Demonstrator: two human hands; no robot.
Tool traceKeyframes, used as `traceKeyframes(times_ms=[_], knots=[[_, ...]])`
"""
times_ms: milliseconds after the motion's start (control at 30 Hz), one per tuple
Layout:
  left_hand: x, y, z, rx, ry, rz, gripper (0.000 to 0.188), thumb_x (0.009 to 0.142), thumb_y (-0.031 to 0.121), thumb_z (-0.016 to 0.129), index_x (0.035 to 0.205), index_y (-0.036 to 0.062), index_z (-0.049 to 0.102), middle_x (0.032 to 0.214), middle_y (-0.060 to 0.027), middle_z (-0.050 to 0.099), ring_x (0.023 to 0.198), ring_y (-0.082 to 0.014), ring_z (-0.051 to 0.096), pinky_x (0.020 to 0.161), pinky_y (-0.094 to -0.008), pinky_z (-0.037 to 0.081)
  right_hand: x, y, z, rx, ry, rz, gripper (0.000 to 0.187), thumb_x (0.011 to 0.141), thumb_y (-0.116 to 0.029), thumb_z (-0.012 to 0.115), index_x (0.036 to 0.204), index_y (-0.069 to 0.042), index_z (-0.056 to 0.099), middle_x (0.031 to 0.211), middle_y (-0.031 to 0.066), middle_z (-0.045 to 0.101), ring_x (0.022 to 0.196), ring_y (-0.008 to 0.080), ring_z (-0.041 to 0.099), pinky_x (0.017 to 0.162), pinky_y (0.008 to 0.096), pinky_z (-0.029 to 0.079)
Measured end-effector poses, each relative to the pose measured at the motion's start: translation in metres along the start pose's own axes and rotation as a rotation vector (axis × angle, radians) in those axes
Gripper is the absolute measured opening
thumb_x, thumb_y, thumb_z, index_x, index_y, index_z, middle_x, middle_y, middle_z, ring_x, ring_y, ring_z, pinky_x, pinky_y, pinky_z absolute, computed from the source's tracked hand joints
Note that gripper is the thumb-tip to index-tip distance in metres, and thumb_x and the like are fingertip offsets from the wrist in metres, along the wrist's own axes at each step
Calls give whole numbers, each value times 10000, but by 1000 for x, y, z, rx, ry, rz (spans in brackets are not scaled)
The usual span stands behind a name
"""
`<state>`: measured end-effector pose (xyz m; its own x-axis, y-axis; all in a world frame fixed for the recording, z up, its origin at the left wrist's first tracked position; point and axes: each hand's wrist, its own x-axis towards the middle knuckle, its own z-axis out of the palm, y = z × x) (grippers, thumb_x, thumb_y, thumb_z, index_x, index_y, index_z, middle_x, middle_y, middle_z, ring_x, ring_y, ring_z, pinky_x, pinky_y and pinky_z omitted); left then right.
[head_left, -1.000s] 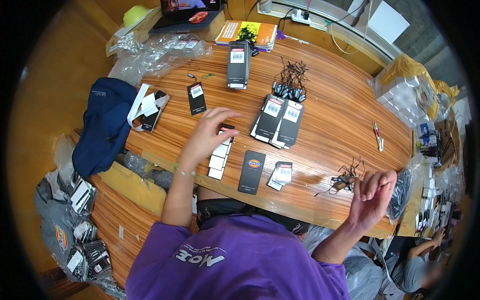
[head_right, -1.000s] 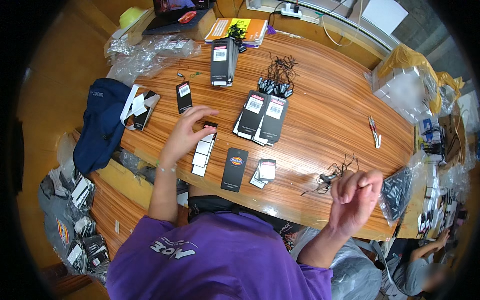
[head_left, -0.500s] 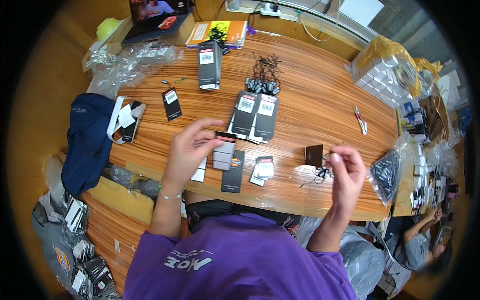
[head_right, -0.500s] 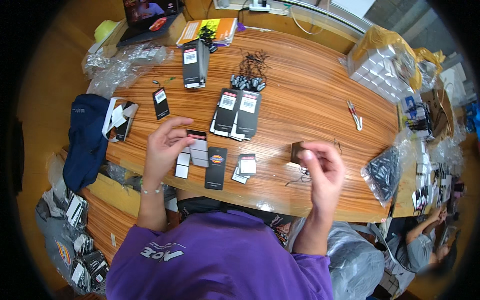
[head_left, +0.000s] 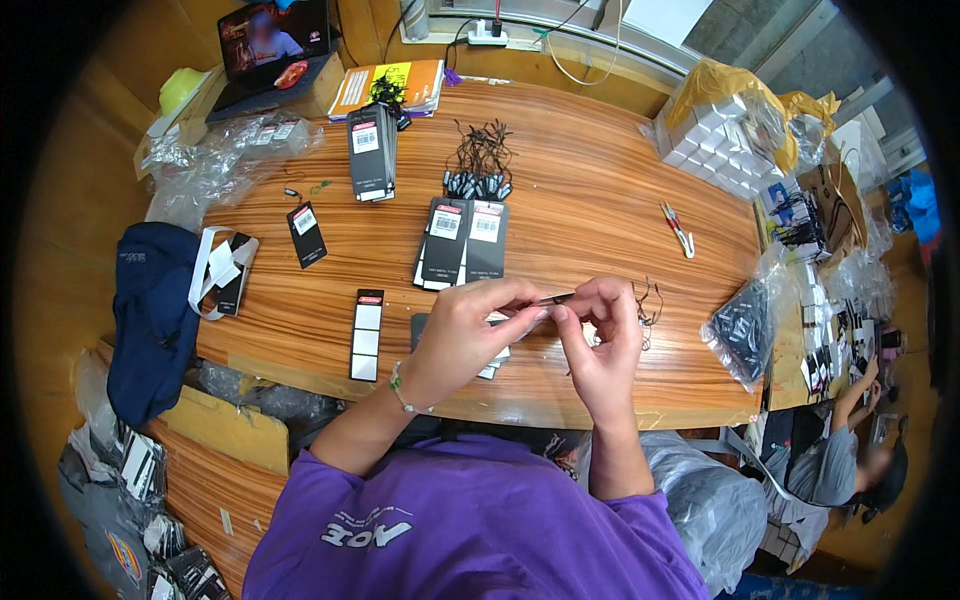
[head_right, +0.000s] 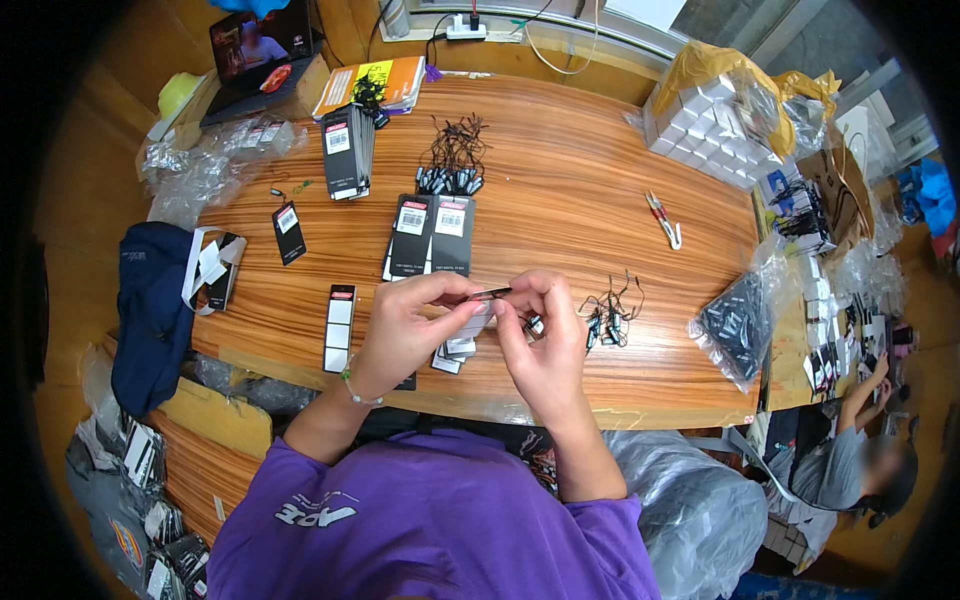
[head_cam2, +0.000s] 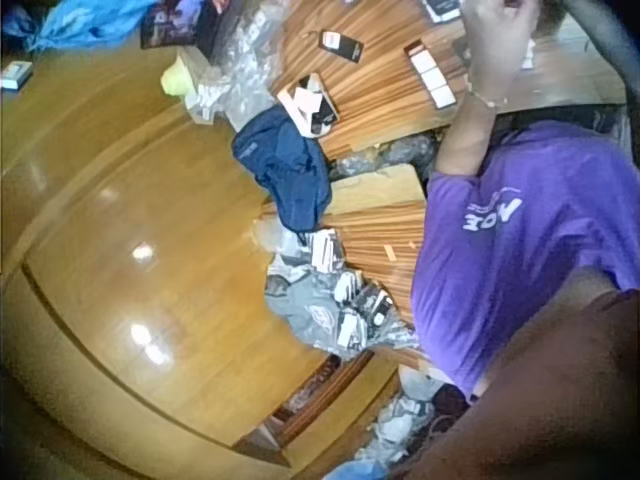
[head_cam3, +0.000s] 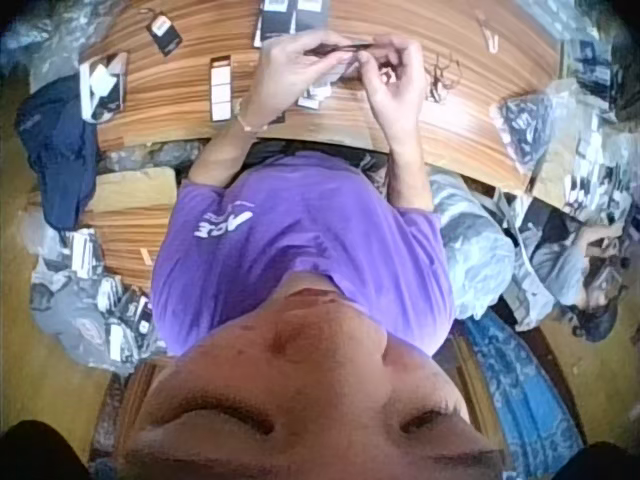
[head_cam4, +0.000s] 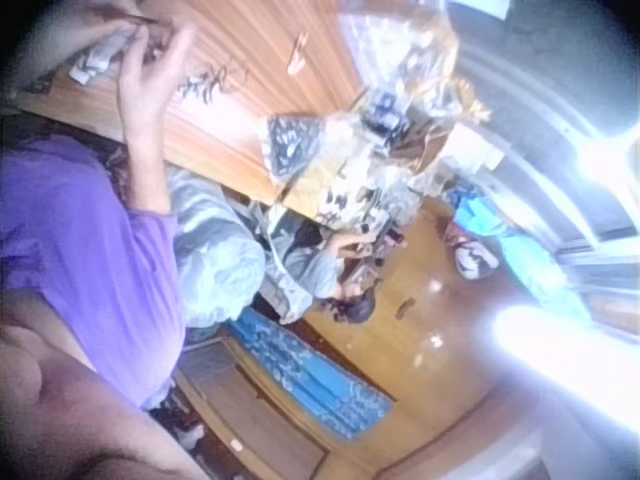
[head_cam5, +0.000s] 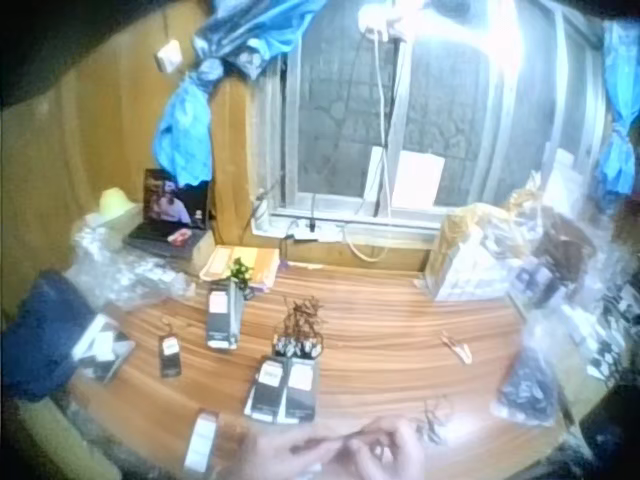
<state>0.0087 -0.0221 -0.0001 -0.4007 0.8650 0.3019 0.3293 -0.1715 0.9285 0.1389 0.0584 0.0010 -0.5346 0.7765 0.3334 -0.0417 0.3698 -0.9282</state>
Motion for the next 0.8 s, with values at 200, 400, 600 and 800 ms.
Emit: traceKeyframes(times_ms=[200, 400, 600, 800], knots=[[2, 3, -5, 41, -54, 69, 136, 751, 7, 668, 880, -26, 643, 825, -88, 659, 737, -138, 631, 616, -248, 521, -4, 7, 6, 240, 66, 48, 208, 808, 69, 571, 948, -9, 438, 763, 56, 585, 665, 86, 549, 620, 201, 443], [2, 1, -8, 129, -71, 166, 123, 772, 87, 644, 878, 25, 632, 820, -96, 646, 712, -232, 634, 605, -299, 505, -3, 6, 4, 428, 28, 180, 213, 814, 59, 580, 953, -9, 434, 774, 68, 591, 669, 88, 563, 631, 198, 466], [10, -1, -5, 313, -49, 372, 120, 747, 35, 651, 865, 16, 643, 826, -111, 639, 733, -232, 628, 645, -284, 506, 0, 12, 1, 422, 28, 164, 205, 818, 49, 583, 950, -17, 441, 766, 71, 595, 662, 88, 571, 615, 192, 468], [9, -6, 1, 94, -51, 147, 138, 753, 16, 640, 891, 23, 649, 850, -97, 637, 762, -239, 626, 646, -295, 510, 3, 14, 3, 406, 54, 135, 198, 820, 56, 577, 958, -8, 449, 767, 71, 599, 669, 90, 574, 618, 195, 468]])
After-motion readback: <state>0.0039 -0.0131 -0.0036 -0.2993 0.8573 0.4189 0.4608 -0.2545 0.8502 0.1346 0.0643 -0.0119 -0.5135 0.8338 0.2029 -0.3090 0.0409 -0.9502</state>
